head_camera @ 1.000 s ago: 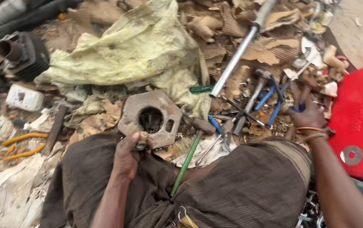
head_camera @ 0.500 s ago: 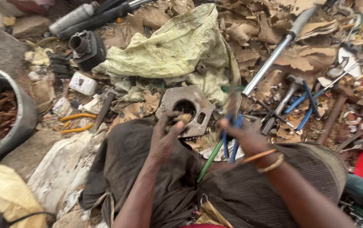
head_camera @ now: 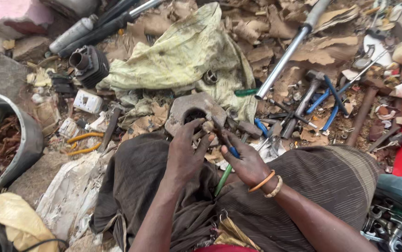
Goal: The person sits on the ground and uses a screwdriver and hammer to disassemble a small metal component. They then use pliers to remove a ring from the component and inspect the parts.
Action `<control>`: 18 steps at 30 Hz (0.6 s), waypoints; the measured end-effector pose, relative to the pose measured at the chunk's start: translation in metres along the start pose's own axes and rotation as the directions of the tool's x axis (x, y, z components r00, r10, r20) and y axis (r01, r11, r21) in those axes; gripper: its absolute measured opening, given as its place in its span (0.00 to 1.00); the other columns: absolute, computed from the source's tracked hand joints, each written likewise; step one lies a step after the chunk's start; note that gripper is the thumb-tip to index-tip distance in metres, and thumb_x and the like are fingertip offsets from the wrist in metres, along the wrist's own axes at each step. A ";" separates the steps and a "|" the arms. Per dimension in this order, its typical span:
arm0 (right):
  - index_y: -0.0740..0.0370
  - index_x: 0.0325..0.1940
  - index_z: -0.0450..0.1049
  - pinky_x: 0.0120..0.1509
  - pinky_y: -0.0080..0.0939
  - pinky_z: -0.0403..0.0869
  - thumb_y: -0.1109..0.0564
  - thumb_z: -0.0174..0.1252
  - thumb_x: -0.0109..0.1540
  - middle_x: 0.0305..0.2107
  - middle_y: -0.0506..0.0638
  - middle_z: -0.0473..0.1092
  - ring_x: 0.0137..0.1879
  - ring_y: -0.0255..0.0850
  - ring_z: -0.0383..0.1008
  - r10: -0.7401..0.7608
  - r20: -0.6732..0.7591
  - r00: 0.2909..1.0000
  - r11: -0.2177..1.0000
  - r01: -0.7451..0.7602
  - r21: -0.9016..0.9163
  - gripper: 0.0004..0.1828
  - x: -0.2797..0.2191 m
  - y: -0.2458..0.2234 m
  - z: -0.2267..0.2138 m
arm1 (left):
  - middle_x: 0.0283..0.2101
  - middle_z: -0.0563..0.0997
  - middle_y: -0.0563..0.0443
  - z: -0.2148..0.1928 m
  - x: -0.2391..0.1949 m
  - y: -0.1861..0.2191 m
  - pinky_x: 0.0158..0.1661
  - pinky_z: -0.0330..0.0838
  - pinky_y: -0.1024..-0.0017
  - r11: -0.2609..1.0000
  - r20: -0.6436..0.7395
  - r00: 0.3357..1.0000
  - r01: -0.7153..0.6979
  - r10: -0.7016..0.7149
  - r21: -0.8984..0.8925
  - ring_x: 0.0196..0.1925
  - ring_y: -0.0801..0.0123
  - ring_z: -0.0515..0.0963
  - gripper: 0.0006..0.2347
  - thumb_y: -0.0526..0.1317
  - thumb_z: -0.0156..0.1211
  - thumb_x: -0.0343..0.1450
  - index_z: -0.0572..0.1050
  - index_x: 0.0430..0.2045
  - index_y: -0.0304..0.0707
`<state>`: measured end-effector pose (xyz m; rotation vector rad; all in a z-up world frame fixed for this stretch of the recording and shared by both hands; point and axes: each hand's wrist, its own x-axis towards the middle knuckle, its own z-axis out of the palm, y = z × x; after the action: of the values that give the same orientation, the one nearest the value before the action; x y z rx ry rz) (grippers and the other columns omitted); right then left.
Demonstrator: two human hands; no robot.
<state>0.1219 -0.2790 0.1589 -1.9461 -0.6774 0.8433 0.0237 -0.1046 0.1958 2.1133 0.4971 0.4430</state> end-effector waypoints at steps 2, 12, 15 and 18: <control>0.56 0.77 0.55 0.68 0.49 0.70 0.35 0.49 0.67 0.63 0.60 0.68 0.68 0.48 0.71 0.048 -0.015 0.999 0.995 -0.049 -0.084 0.40 -0.003 -0.005 0.000 | 0.51 0.80 0.37 0.002 -0.001 -0.004 0.49 0.78 0.61 0.998 -0.018 0.998 -0.058 0.058 0.009 0.52 0.52 0.83 0.19 0.41 0.67 0.72 0.73 0.56 0.33; 0.54 0.74 0.60 0.53 0.54 0.76 0.42 0.56 0.64 0.44 0.60 0.76 0.49 0.53 0.80 -0.054 -0.108 0.993 0.980 0.032 -0.196 0.36 0.006 -0.014 -0.006 | 0.52 0.79 0.40 0.016 0.002 -0.013 0.56 0.72 0.55 0.978 -0.028 0.989 -0.136 0.142 0.155 0.57 0.50 0.76 0.20 0.37 0.64 0.72 0.69 0.60 0.35; 0.60 0.59 0.69 0.47 0.55 0.75 0.46 0.59 0.64 0.38 0.61 0.76 0.43 0.56 0.80 -0.116 -0.143 0.983 0.955 0.071 -0.287 0.24 0.006 0.000 -0.005 | 0.53 0.76 0.29 0.015 0.004 -0.005 0.52 0.70 0.50 0.952 -0.028 0.977 -0.200 0.213 0.232 0.56 0.39 0.74 0.34 0.50 0.74 0.64 0.66 0.57 0.23; 0.62 0.50 0.73 0.43 0.57 0.73 0.48 0.60 0.64 0.32 0.63 0.74 0.39 0.58 0.78 -0.116 -0.179 0.977 0.936 0.047 -0.350 0.17 0.011 0.013 0.001 | 0.47 0.79 0.31 0.018 0.003 0.008 0.46 0.72 0.49 0.976 0.020 0.994 0.099 -0.105 0.193 0.51 0.39 0.77 0.34 0.53 0.75 0.59 0.69 0.52 0.27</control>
<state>0.1297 -0.2763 0.1437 -2.2602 -0.8224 0.4927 0.0364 -0.1195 0.1936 2.2630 0.6501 0.3149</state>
